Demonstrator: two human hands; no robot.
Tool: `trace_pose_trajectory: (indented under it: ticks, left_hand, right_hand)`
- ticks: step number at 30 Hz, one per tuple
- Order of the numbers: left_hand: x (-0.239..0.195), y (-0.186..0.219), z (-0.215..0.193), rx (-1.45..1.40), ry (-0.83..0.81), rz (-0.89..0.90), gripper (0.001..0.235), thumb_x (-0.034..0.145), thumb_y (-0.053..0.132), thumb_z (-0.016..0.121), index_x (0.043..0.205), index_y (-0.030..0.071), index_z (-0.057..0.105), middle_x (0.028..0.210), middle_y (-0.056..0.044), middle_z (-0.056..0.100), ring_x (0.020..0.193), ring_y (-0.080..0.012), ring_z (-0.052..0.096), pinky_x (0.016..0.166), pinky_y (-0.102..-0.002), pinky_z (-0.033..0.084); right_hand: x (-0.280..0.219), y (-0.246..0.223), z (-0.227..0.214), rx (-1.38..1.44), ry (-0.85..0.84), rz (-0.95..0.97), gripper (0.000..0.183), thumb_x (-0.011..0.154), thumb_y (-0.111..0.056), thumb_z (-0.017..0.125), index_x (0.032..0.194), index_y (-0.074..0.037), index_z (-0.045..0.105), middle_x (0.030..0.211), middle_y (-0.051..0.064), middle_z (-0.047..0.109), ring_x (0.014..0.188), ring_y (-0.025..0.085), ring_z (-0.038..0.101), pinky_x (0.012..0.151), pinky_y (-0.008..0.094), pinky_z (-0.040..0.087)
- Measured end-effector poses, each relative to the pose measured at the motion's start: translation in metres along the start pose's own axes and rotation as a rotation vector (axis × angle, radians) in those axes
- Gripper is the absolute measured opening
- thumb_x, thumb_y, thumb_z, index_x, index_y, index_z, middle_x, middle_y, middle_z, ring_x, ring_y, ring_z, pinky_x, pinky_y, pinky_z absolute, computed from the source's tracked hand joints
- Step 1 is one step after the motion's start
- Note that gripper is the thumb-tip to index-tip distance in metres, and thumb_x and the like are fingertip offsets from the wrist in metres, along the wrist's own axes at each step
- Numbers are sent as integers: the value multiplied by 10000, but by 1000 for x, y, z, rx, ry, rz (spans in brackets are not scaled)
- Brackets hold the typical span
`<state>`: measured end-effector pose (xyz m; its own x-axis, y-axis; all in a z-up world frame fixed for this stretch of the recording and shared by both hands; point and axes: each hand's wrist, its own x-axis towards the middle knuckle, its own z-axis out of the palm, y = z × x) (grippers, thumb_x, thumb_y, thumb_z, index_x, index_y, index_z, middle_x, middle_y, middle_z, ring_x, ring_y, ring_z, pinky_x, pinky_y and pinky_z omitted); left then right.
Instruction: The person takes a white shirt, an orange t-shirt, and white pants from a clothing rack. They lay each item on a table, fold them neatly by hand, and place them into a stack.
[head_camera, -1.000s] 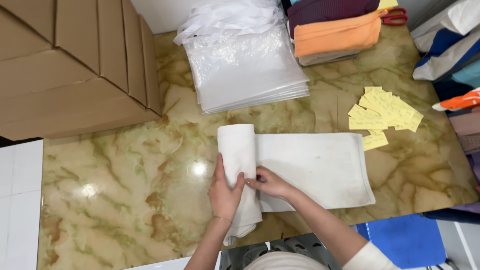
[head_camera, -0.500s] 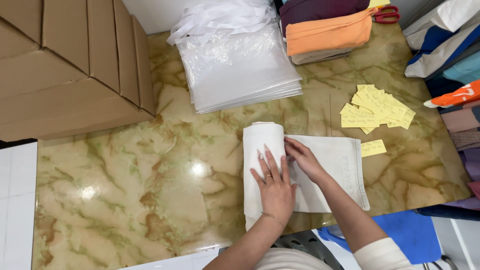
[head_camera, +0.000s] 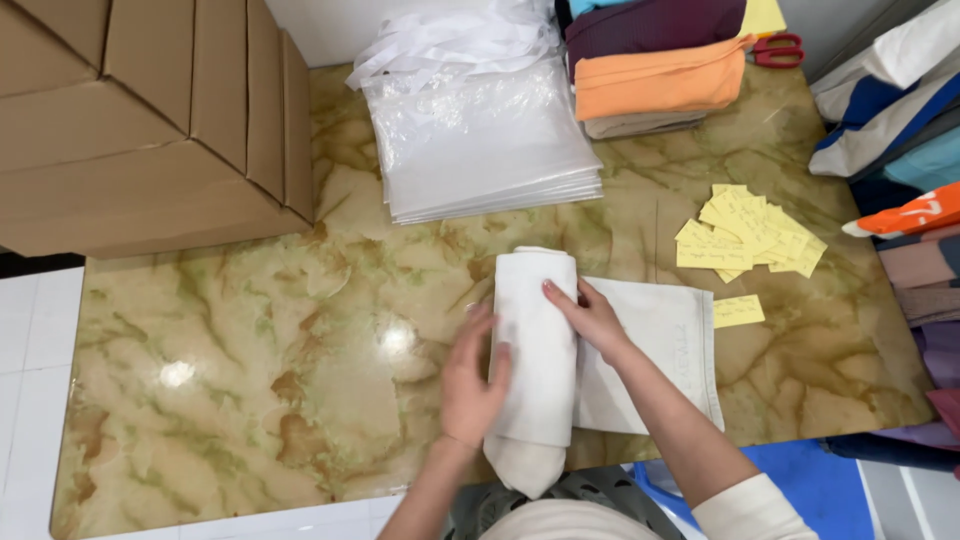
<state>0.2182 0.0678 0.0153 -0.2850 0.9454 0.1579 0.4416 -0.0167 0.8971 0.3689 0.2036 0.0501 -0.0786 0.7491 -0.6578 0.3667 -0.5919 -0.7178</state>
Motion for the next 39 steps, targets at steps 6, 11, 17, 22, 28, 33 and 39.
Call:
trace_pose_trajectory:
  ticks: [6, 11, 17, 22, 28, 33, 39]
  left_hand:
    - [-6, -25, 53, -94, -163, -139, 634, 1080, 318, 431, 1646, 119, 229, 1727, -157, 185, 1600, -334, 190, 1291, -450, 180]
    - [-14, 22, 120, 238, -92, -120, 666, 1101, 301, 369, 1678, 100, 105, 1737, -270, 8, 1559, -513, 158, 1234, -575, 223]
    - [-2, 44, 176, 897, -46, 2, 843, 959, 416, 551, 1637, 14, 252, 1682, -386, 81, 1484, -597, 229, 1092, -700, 335]
    - [11, 49, 220, 1102, -4, 48, 878, 891, 490, 438, 1618, 48, 222, 1705, -376, 36, 1564, -608, 39, 1098, -827, 217]
    - [51, 119, 191, 497, -694, -250, 886, 1013, 488, 501, 1650, 0, 124, 1691, -309, -269, 1528, -520, -329, 1130, -832, -124]
    - [67, 106, 175, -21, -698, -381, 716, 913, 204, 433, 1624, 245, 366, 1720, -60, -339, 1556, -349, -386, 1135, -700, -260]
    - [43, 56, 159, -436, -316, -234, 556, 986, 103, 546, 1532, 193, 494, 1766, -60, -65, 1619, -269, -86, 1289, -473, 40]
  right_hand:
    - [16, 17, -17, -256, 53, -30, 739, 821, -684, 513, 1395, -251, 684, 1339, 21, 750, 1224, 208, 684, 1003, 303, 503]
    - [44, 45, -46, -431, 130, -107, 720, 887, -725, 393, 1414, -328, 682, 1307, 26, 762, 1263, 261, 657, 1053, 326, 475]
    - [58, 80, -90, -144, 101, -149, 540, 966, -470, 580, 1360, -128, 722, 1442, 38, 697, 1371, 157, 610, 1164, 286, 434]
    - [16, 137, -121, -24, 201, -270, 427, 1009, -319, 578, 1283, -48, 762, 1362, 84, 752, 1271, 165, 681, 1065, 299, 527]
    - [-79, 69, -110, 415, 94, 59, 835, 917, -612, 304, 1643, -208, 377, 1711, -2, 417, 1574, 161, 385, 1215, 394, 383]
    - [-38, 148, -109, -102, 57, -533, 908, 889, -495, 547, 1641, -94, 235, 1745, 114, 216, 1618, 237, 174, 1293, 406, 144]
    - [-35, 144, -106, -237, 166, -446, 994, 756, -289, 855, 1617, -199, 367, 1564, 114, 510, 1460, 237, 445, 1179, 384, 373]
